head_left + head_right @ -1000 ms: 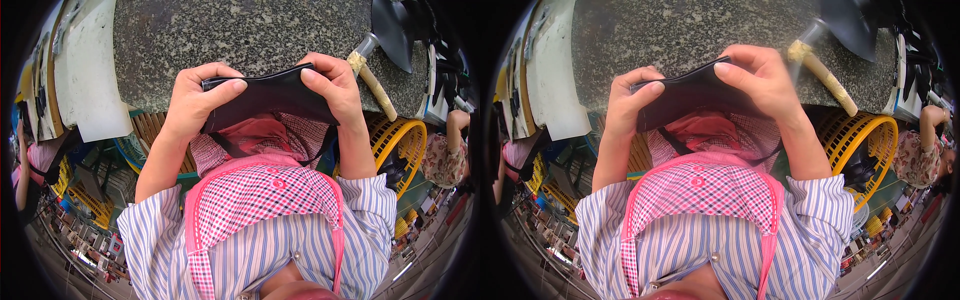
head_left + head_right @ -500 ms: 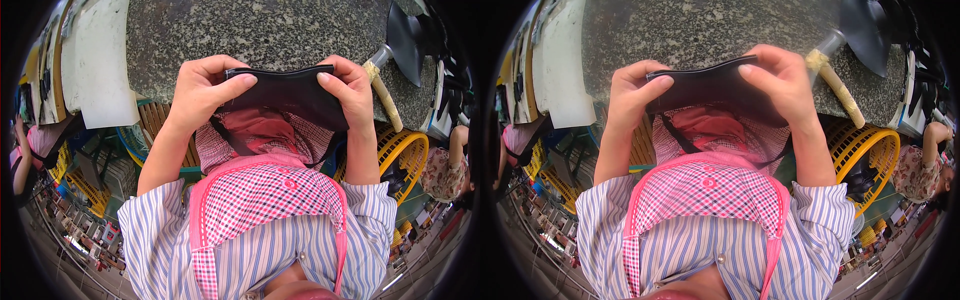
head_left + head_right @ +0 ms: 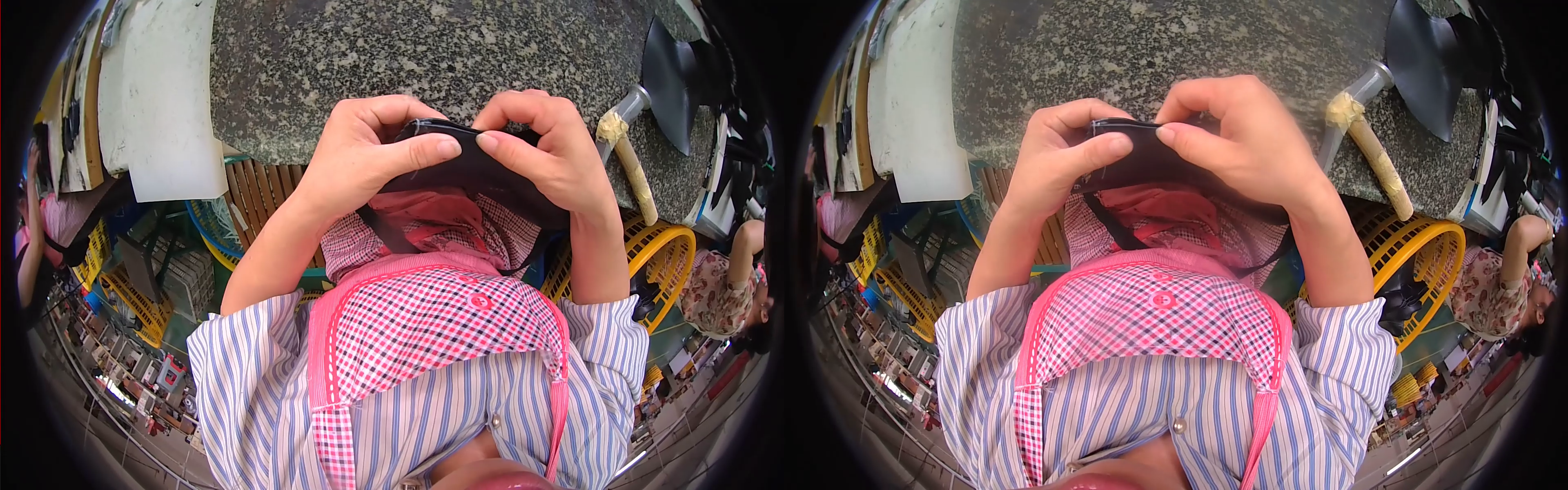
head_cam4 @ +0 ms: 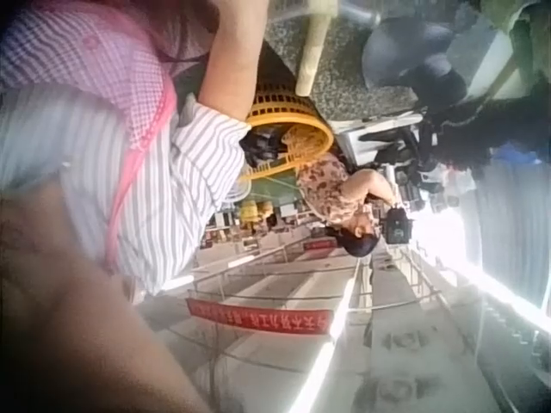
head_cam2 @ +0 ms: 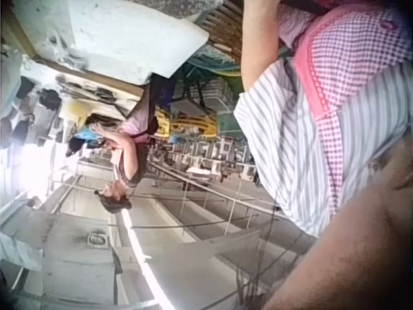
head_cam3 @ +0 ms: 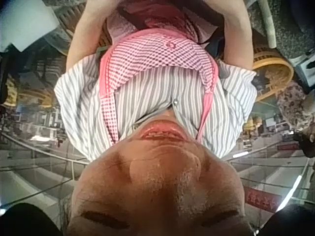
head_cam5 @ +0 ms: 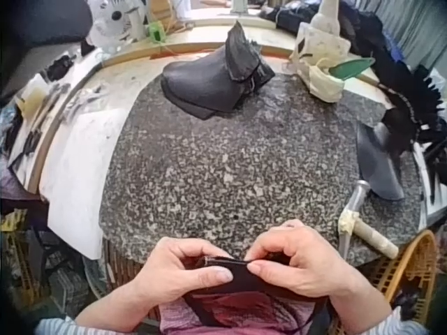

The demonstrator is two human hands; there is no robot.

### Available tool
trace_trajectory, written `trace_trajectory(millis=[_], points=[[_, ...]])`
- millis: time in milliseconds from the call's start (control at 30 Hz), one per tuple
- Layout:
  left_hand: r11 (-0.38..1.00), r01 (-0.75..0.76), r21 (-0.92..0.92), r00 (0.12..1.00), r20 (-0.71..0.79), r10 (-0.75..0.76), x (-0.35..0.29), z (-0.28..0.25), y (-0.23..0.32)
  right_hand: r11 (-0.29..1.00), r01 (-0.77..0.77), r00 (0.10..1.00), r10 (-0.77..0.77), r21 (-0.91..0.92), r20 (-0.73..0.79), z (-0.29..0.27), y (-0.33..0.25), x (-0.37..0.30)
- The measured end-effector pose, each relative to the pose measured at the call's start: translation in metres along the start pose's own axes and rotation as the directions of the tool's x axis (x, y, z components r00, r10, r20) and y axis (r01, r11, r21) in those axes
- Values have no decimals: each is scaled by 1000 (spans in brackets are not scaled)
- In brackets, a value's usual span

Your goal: Hammering and folding the edges of leather shoe components on a production line.

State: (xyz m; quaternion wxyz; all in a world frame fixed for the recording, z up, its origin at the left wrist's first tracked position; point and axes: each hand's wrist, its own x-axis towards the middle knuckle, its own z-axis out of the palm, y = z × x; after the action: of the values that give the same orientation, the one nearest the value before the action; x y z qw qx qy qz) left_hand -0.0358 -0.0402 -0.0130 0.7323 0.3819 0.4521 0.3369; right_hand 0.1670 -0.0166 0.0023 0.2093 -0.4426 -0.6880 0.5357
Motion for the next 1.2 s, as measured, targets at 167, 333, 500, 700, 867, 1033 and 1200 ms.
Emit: trace_trajectory(millis=[167, 333, 500, 700, 867, 1033, 1200], points=[[1000, -4, 5, 1000, 19, 4, 0, -6, -1, 999, 0, 1000, 0, 40, 0, 0, 1, 0], [999, -36, 32, 999, 1, 36, -3, -4, -3, 996, 30, 1000, -31, 84, 6, 1, 3, -2], [1000, -23, 18, 999, 41, 23, -3, -7, -11, 989, 41, 999, -44, 142, 21, 3, 6, -2], [995, -14, -100, 996, 87, 22, -4, -2, -10, 990, 52, 998, -55, 134, 16, 2, 9, -3], [992, 2, -122, 996, 87, 9, -3, -3, -11, 996, 17, 1000, -19, 85, 25, -1, 4, -4], [657, -451, 604, 815, -21, 578, -3, -1, 2, 603, 298, 800, -580, -740, -151, -4, -27, -12], [514, -542, 665, 759, 125, 639, -4, 7, 3, 822, 127, 983, -181, -555, -43, -14, -25, -15]])
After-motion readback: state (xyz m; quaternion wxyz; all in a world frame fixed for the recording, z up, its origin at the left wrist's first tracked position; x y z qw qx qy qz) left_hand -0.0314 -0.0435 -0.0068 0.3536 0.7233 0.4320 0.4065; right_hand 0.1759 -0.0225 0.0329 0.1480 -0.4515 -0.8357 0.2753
